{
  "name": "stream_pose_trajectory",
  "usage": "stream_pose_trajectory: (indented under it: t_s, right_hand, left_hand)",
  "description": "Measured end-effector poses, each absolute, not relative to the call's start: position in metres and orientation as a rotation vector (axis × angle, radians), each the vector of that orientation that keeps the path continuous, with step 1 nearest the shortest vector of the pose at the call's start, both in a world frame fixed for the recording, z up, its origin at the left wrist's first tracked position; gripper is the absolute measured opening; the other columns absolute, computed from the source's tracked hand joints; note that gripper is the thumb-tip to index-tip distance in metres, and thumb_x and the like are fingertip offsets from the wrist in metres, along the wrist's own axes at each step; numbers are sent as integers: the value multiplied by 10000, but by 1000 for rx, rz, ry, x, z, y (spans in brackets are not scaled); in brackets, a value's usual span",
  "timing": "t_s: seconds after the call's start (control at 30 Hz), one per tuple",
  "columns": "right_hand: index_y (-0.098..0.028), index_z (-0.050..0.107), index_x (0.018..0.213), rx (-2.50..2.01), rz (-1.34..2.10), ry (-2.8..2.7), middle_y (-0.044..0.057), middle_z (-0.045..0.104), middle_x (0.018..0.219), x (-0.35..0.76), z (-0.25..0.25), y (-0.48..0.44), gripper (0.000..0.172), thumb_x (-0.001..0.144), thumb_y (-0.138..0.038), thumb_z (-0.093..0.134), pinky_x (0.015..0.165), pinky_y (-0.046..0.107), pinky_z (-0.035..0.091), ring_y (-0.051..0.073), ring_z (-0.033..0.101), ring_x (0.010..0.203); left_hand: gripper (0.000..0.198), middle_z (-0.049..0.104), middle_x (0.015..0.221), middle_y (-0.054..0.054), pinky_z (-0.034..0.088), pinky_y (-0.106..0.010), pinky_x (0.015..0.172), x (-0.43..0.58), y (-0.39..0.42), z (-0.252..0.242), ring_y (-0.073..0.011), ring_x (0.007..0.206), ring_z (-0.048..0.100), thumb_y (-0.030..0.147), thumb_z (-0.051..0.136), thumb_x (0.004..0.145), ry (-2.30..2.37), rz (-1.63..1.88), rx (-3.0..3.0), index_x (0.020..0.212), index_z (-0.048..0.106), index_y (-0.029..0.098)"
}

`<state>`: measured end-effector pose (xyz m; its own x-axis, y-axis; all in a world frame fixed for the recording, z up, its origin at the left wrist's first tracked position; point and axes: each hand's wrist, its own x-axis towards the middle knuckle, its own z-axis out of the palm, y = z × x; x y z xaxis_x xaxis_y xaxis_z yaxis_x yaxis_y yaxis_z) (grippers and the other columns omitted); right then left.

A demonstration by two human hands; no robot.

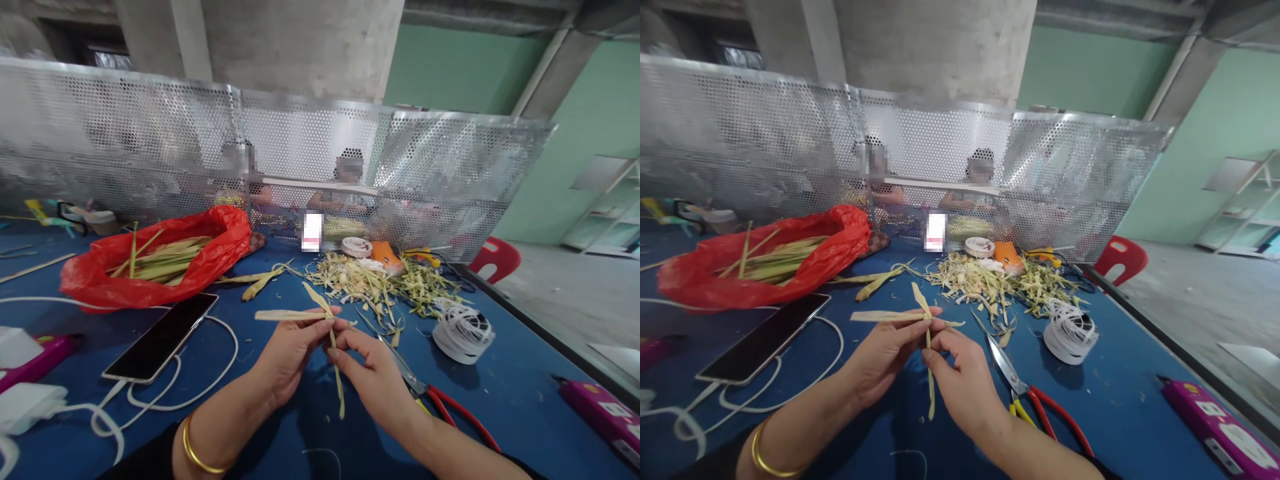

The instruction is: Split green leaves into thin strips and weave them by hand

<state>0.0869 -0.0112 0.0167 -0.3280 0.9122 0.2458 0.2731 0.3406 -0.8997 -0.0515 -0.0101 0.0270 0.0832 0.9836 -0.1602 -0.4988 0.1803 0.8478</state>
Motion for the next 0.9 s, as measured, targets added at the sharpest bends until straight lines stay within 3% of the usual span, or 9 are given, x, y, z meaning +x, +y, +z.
stream_pose_trajectory:
  t_s: [0.17, 0.33, 0.5, 0.57, 0.67, 0.8, 0.9]
  right_hand:
    - [-190, 466, 598, -991, 960, -1875, -12, 535, 720, 89, 18, -16, 228, 817, -192, 528, 670, 241, 393, 139, 505, 712]
    - [-203, 510, 672, -942, 564, -2033, -2, 567, 732, 96, 24, -14, 207, 876, -235, 504, 692, 269, 392, 152, 525, 718]
    - [-214, 553, 836, -1013, 306, -1953, 27, 595, 847, 107, 27, 3, 48, 848, -257, 571, 713, 288, 403, 184, 549, 803]
    - [-220, 568, 845, -1049, 273, -2022, 23, 606, 860, 108, 24, 7, 58, 816, -239, 614, 723, 296, 393, 194, 553, 818]
    - [-213, 553, 781, -1060, 205, -2074, 18, 611, 824, 106, 20, 8, 59, 825, -193, 588, 717, 303, 365, 192, 552, 795]
    - [-201, 531, 770, -1024, 137, -2109, 13, 608, 767, 104, 21, 2, 109, 875, -182, 511, 707, 301, 342, 170, 548, 733]
    - [-194, 546, 784, -965, 31, -2200, 1, 614, 712, 103, 23, -2, 155, 910, -185, 457, 737, 314, 324, 149, 536, 657]
  left_hand:
    - [209, 725, 796, -70, 497, -228, 781, -53, -8, 23, -142, 777, 659, 120, 678, 740, 885, 1266, 676, 949, 676, 129]
    - [64, 690, 756, -36, 514, -214, 730, -57, -7, 26, -117, 706, 652, 112, 651, 767, 802, 1261, 672, 826, 643, 138]
    - [223, 655, 748, -9, 519, -216, 660, -61, -6, 28, -83, 586, 620, 139, 669, 766, 760, 1167, 697, 988, 646, 137]
    - [235, 641, 750, -6, 507, -202, 630, -61, -6, 27, -68, 569, 600, 144, 678, 759, 744, 1132, 701, 991, 648, 130]
    - [218, 620, 743, -4, 447, -157, 529, -58, -7, 25, -51, 553, 567, 162, 687, 743, 759, 1090, 688, 954, 656, 115]
    - [222, 573, 646, 34, 266, -123, 393, -55, -8, 24, -3, 439, 419, 225, 744, 686, 876, 1105, 751, 855, 654, 113]
    - [249, 556, 593, 37, 266, -135, 402, -53, -9, 21, -7, 431, 382, 323, 741, 693, 998, 1173, 896, 741, 633, 104]
